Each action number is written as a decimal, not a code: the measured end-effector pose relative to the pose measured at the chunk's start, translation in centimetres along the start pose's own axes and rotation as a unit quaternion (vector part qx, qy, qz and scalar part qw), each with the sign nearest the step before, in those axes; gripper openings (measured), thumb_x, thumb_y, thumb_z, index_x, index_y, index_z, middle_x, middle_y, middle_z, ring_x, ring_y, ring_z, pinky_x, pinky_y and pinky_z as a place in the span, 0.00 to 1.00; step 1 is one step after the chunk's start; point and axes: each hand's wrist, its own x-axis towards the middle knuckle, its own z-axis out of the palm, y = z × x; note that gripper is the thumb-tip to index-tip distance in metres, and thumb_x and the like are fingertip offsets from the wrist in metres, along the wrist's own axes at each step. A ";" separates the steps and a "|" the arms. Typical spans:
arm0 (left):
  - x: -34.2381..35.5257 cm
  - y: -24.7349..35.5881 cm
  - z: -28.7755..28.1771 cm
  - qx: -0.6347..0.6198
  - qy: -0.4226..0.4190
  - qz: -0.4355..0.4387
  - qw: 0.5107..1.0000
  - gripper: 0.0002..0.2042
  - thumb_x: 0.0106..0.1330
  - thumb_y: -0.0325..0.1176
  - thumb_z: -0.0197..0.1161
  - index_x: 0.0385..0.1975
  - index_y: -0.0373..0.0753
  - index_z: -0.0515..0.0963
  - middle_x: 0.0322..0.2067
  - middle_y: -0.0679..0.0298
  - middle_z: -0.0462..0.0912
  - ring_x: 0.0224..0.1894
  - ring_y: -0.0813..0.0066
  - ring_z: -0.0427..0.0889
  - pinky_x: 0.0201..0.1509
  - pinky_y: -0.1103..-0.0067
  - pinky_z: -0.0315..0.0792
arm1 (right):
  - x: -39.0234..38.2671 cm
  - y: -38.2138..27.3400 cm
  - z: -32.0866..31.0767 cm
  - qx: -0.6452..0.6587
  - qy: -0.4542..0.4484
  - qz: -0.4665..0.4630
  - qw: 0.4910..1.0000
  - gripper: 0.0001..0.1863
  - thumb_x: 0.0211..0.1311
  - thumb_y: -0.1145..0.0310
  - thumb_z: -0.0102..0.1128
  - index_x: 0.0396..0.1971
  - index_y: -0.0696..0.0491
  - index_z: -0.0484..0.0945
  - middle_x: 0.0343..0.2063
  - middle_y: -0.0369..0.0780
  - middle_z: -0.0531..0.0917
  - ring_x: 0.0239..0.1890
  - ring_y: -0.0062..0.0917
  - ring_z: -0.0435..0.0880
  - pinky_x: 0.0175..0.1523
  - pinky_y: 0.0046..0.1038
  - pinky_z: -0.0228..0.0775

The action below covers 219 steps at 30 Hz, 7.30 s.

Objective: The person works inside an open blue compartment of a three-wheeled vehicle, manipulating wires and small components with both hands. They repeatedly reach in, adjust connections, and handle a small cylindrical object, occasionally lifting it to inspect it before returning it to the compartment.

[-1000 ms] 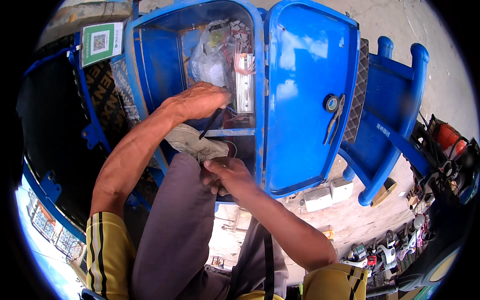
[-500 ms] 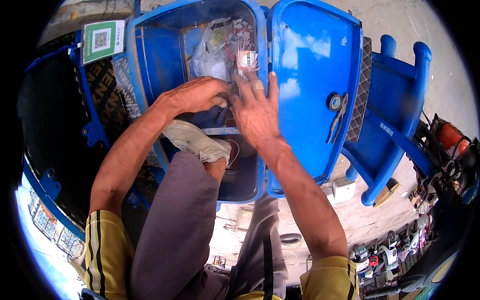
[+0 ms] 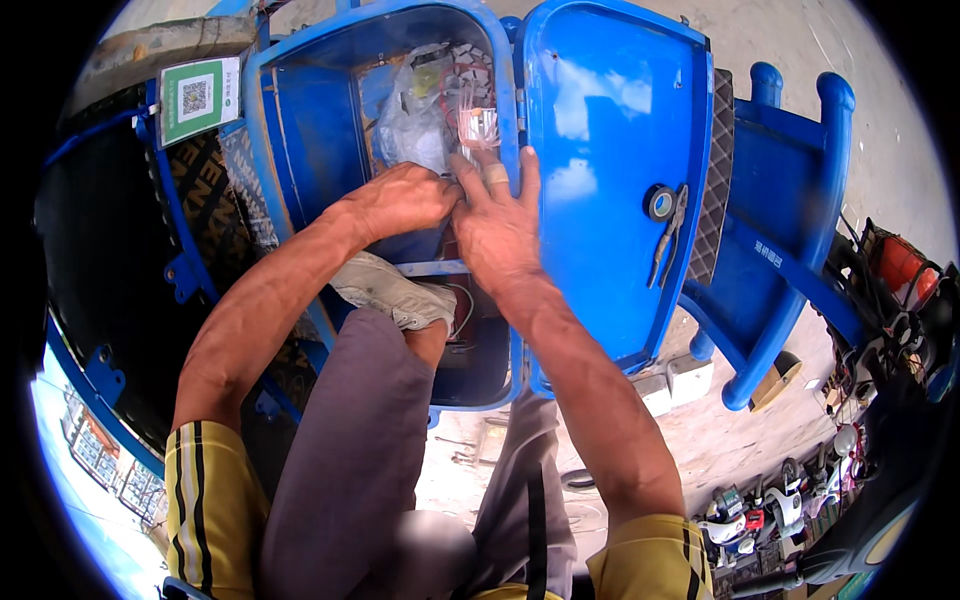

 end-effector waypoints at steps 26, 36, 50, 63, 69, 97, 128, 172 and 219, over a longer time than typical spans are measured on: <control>-0.8 -3.0 1.9 -0.640 0.005 -0.258 0.724 0.24 0.63 0.23 0.77 0.60 0.32 0.80 0.39 0.61 0.89 0.32 0.74 0.82 0.30 0.76 0.69 | 0.0 0.3 0.6 -0.009 0.034 0.004 0.999 0.02 0.54 0.63 0.76 0.26 0.43 0.93 0.66 0.29 0.79 0.78 0.33 0.68 0.84 0.70 0.40; -1.9 -3.0 1.0 -0.672 0.017 -0.218 0.707 0.28 0.64 0.21 0.75 0.66 0.34 0.78 0.45 0.62 0.88 0.34 0.77 0.79 0.31 0.79 0.66 | 0.2 -0.2 0.4 -0.010 0.033 0.017 0.999 0.04 0.59 0.64 0.73 0.32 0.45 0.93 0.65 0.29 0.78 0.77 0.32 0.69 0.84 0.69 0.40; -3.8 -1.4 0.4 -0.499 -0.031 -0.214 0.839 0.16 0.63 0.18 0.75 0.50 0.28 0.81 0.41 0.53 0.94 0.47 0.66 0.92 0.56 0.72 0.81 | 0.3 -0.5 0.2 -0.002 0.049 0.026 0.998 0.05 0.58 0.67 0.71 0.28 0.49 0.93 0.63 0.29 0.81 0.77 0.32 0.69 0.85 0.70 0.43; -4.6 -1.8 -0.6 -0.396 -0.117 -0.139 0.900 0.12 0.72 0.30 0.73 0.51 0.33 0.90 0.46 0.54 0.95 0.52 0.59 0.92 0.60 0.65 0.81 | 0.2 -0.2 0.3 -0.017 0.038 0.024 0.999 0.02 0.57 0.66 0.74 0.27 0.45 0.93 0.64 0.26 0.81 0.77 0.29 0.69 0.84 0.68 0.42; -3.4 -1.7 -2.2 -0.290 0.097 -0.189 0.933 0.10 0.71 0.29 0.74 0.49 0.36 0.92 0.43 0.48 0.93 0.47 0.50 0.91 0.56 0.60 0.82 | 0.3 -0.5 -0.2 -0.004 0.024 0.020 1.000 0.06 0.64 0.67 0.70 0.34 0.49 0.94 0.64 0.29 0.80 0.77 0.30 0.69 0.86 0.69 0.40; -0.9 -0.1 -1.0 -0.040 -0.013 -0.071 0.997 0.21 0.68 0.35 0.75 0.58 0.37 0.80 0.49 0.53 0.91 0.52 0.47 0.91 0.58 0.56 0.84 | 0.1 -0.2 0.7 0.013 0.031 0.028 0.999 0.11 0.62 0.66 0.70 0.40 0.50 0.95 0.67 0.30 0.78 0.78 0.31 0.68 0.86 0.68 0.41; -1.0 -2.3 1.2 -0.610 0.009 -0.277 0.742 0.17 0.73 0.27 0.72 0.59 0.35 0.80 0.40 0.59 0.91 0.37 0.73 0.86 0.39 0.72 0.74 | 0.1 -0.1 -0.6 0.040 0.022 0.020 0.999 0.02 0.54 0.67 0.76 0.27 0.46 0.92 0.69 0.31 0.76 0.78 0.31 0.68 0.85 0.69 0.38; -1.4 -3.1 1.4 -0.615 0.111 -0.281 0.728 0.20 0.71 0.33 0.73 0.61 0.34 0.86 0.47 0.61 0.92 0.45 0.76 0.84 0.37 0.75 0.74 | 0.1 -0.1 -0.3 -0.004 0.026 0.014 1.000 0.03 0.54 0.64 0.76 0.29 0.43 0.92 0.67 0.30 0.78 0.76 0.31 0.69 0.84 0.70 0.41; -5.0 -0.4 -1.4 -0.554 0.157 -0.226 0.786 0.04 0.74 0.28 0.71 0.42 0.36 0.87 0.39 0.69 0.87 0.45 0.79 0.81 0.54 0.75 0.77 | 0.4 -0.6 -0.5 0.047 0.052 0.033 0.997 0.11 0.64 0.64 0.75 0.45 0.47 0.93 0.62 0.30 0.80 0.75 0.31 0.72 0.85 0.68 0.40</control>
